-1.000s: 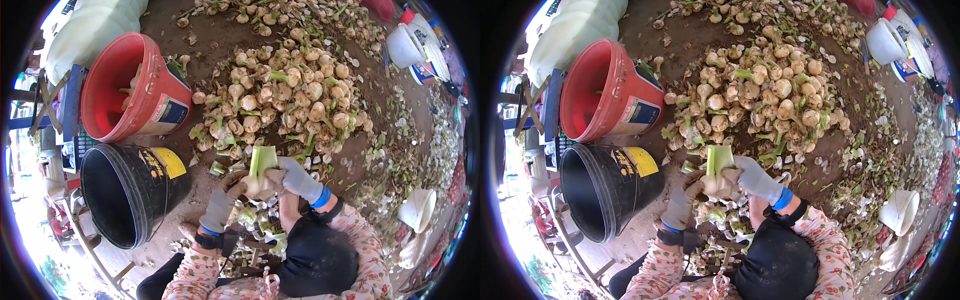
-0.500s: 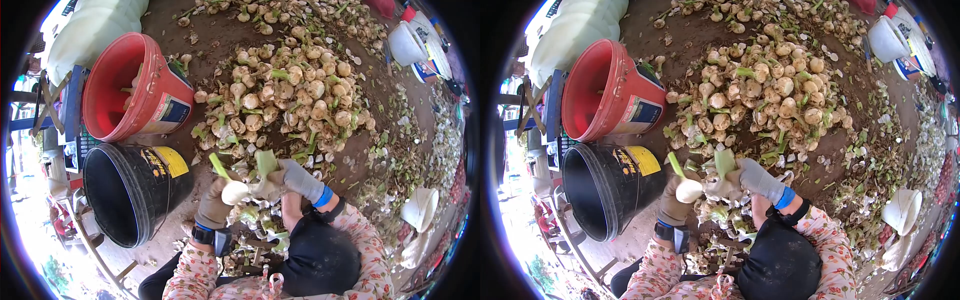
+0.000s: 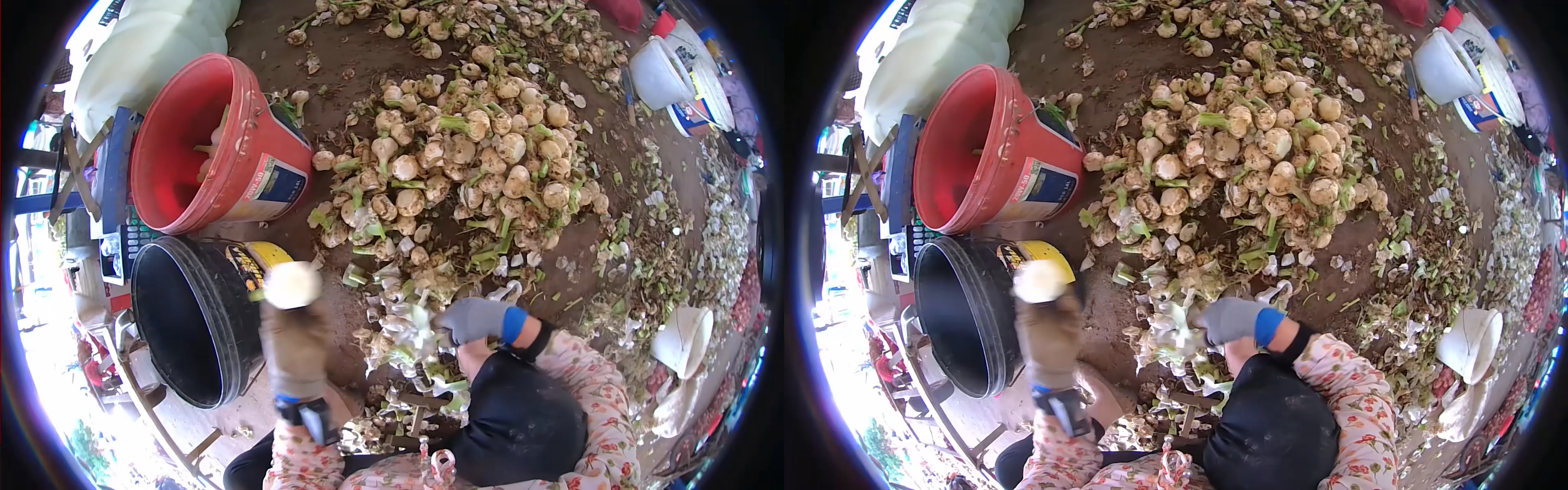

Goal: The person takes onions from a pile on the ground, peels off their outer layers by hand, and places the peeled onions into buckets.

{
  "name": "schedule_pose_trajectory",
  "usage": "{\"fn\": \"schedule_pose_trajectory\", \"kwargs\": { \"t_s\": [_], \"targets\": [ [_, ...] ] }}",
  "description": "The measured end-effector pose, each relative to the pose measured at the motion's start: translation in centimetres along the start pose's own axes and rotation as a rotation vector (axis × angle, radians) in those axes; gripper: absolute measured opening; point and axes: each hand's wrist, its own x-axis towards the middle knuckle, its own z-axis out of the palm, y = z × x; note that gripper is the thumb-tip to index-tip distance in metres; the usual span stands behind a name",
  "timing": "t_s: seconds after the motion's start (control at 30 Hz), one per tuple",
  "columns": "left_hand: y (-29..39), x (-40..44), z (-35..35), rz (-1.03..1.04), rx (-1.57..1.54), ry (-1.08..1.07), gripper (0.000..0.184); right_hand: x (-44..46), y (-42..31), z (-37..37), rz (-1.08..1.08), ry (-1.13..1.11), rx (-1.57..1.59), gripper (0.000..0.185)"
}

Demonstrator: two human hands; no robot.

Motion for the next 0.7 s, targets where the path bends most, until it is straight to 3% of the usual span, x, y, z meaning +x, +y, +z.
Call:
{"fn": "schedule_pose_trajectory", "kwargs": {
  "t_s": [0.07,0.13,0.23,0.33,0.37,0.47,0.5,0.6,0.7],
  "targets": [
    [4.3,-0.6,1.3,0.012,-0.551,-0.497,0.049,0.2,-0.7,0.8,0.381,-0.063,-0.242,0.020],
    [6.7,-2.3,2.8,0.071,-0.550,-0.568,0.054,1.3,2.1,0.1,0.383,0.443,-0.021,0.019],
    [4.2,-1.9,2.8,-0.043,-0.208,-0.388,0.050,4.2,4.9,-0.4,0.416,0.762,-0.243,0.017],
    [-1.3,-0.6,1.3,-0.251,0.051,-0.336,0.050,5.7,7.6,0.5,0.545,0.531,-0.456,0.015],
    [-2.6,-0.9,1.1,-0.272,0.204,-0.264,0.048,5.3,8.4,0.3,0.578,0.481,-0.305,0.012],
    [-5.3,-0.7,0.6,-0.357,0.658,-0.164,0.051,2.3,6.8,0.0,0.382,0.942,0.124,0.013],
    [-6.2,-0.4,0.5,-0.383,0.806,-0.151,0.054,0.9,4.3,-1.4,0.308,0.930,0.254,0.016],
    [-10.0,0.1,-1.0,-0.205,0.823,-0.229,0.060,-0.1,0.6,-2.5,-0.032,0.871,0.338,0.018],
    [-10.1,0.2,-0.9,-0.142,0.786,-0.304,0.062,-0.7,-2.3,-3.4,-0.176,0.834,0.485,0.026]
  ]
}}
